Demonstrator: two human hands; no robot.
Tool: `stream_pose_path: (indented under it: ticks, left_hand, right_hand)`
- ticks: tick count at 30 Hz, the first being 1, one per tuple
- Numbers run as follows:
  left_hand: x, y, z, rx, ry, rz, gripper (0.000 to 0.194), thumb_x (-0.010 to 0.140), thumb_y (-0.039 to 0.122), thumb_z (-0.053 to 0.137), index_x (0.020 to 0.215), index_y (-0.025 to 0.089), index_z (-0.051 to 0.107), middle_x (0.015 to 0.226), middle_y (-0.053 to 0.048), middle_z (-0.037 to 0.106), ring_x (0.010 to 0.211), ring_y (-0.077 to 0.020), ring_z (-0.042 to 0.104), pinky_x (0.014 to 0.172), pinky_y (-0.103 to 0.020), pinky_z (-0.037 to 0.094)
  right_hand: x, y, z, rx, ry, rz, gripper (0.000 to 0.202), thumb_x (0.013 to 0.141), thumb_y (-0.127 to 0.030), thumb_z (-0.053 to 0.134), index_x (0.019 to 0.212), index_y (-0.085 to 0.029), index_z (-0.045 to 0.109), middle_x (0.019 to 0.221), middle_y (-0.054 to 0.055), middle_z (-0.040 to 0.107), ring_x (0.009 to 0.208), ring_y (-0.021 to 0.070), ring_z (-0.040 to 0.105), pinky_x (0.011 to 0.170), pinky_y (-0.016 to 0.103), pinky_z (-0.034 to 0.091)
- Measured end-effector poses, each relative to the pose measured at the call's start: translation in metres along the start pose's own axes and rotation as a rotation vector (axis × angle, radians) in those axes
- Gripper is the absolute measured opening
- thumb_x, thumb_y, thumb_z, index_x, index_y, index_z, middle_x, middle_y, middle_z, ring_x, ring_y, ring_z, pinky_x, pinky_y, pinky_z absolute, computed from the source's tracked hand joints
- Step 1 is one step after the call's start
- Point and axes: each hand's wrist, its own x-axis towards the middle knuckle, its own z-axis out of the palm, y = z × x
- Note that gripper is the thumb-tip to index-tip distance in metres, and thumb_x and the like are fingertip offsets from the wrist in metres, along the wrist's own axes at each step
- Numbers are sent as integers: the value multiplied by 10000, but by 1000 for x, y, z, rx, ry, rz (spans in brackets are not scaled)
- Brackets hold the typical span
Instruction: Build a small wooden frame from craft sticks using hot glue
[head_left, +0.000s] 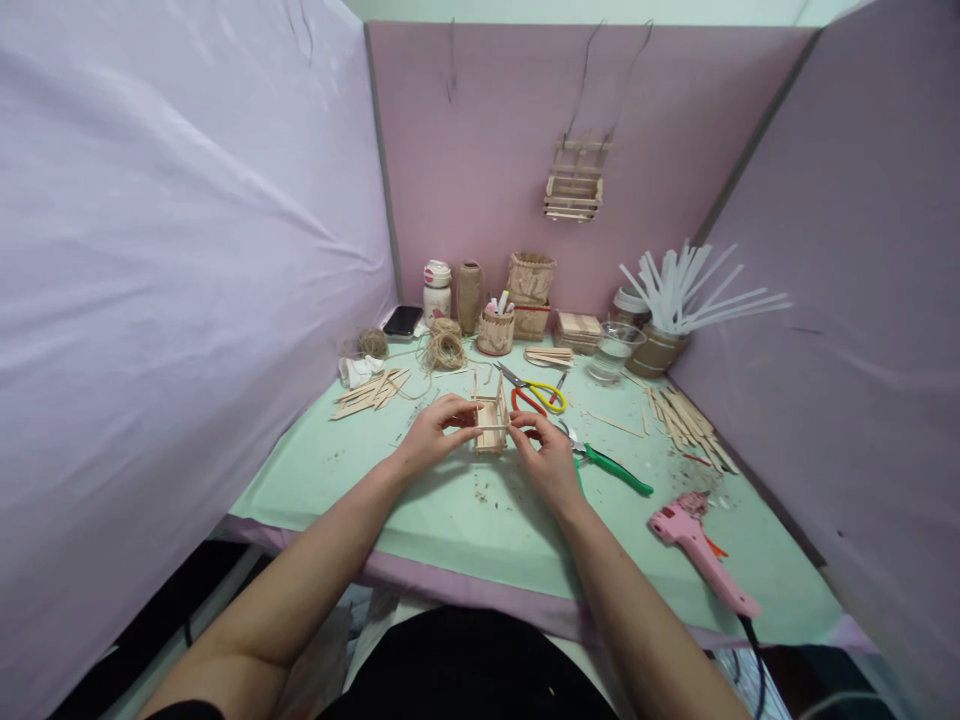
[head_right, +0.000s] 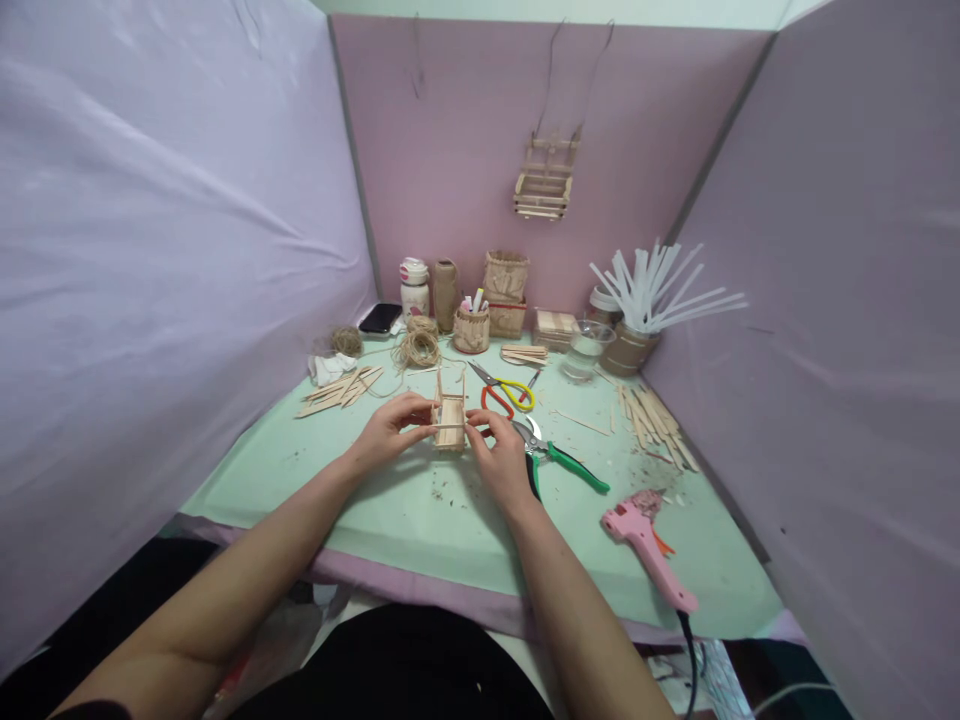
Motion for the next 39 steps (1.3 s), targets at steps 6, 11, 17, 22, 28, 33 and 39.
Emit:
stream_pose_path:
  ticks: [6, 11, 17, 22, 28, 33, 39]
  left_hand:
    - [1, 0, 0, 8, 3, 12, 376, 801, 376, 690, 1123, 184, 658, 972, -63, 600, 858, -156, 643, 841, -349, 567]
    - [1, -1, -1, 7, -7, 23, 374, 802, 368, 691, 1131, 193, 657, 965, -63, 605, 851, -155, 644, 825, -342, 571]
    - [2, -2, 0, -6, -4, 43, 371, 802, 370, 688, 1135, 209, 662, 943, -51, 610, 829, -148, 642, 808, -336, 572]
    - [2, -2, 0, -8, -18, 30, 375, 807, 361, 685, 1147, 207, 655, 956, -52, 609, 851, -155, 643, 829, -346, 565]
    - [2, 0, 0, 22, -9, 46, 353, 818, 358, 674, 1128, 191, 659, 935, -56, 620, 832, -152, 642, 809, -328, 559]
    - [2, -1, 0, 40, 9, 43, 356, 815, 386, 671, 1113, 191, 667, 905, -50, 630, 813, -150, 640, 787, -322, 564]
    - [-2, -6, -3, -9, -14, -9, 499, 758, 367, 733, 1222, 233, 606, 1013, -50, 600, 889, -159, 638, 849, -354, 568]
  right_hand:
    - [1, -3, 0, 12, 5, 39, 184, 848, -377, 575, 892, -212, 644, 996, 71, 693, 934, 219, 634, 813, 369, 515]
    - [2, -1, 0, 2, -4, 54, 211, 844, -395, 585, 941, -212, 625, 1003, 72, 681, 903, 211, 627, 771, 351, 509]
    - [3, 8, 3, 142, 26, 70, 227, 829, -369, 618, 945, -240, 472, 1031, 70, 670, 939, 204, 640, 747, 339, 512]
    - [4, 8, 5, 160, -8, 80, 234, 838, -377, 599, 959, -240, 452, 1070, 96, 678, 990, 223, 642, 758, 360, 506]
    - [3, 9, 6, 151, 6, 81, 234, 837, -380, 602, 941, -244, 442, 1070, 92, 682, 938, 213, 650, 757, 360, 498]
    - [1, 11, 7, 155, 11, 76, 224, 846, -378, 600, 928, -242, 442, 1077, 80, 668, 876, 190, 645, 736, 342, 499]
    - [-1, 11, 5, 135, -3, 58, 253, 832, -366, 622, 973, -247, 449, 1105, 79, 641, 930, 189, 617, 755, 338, 502]
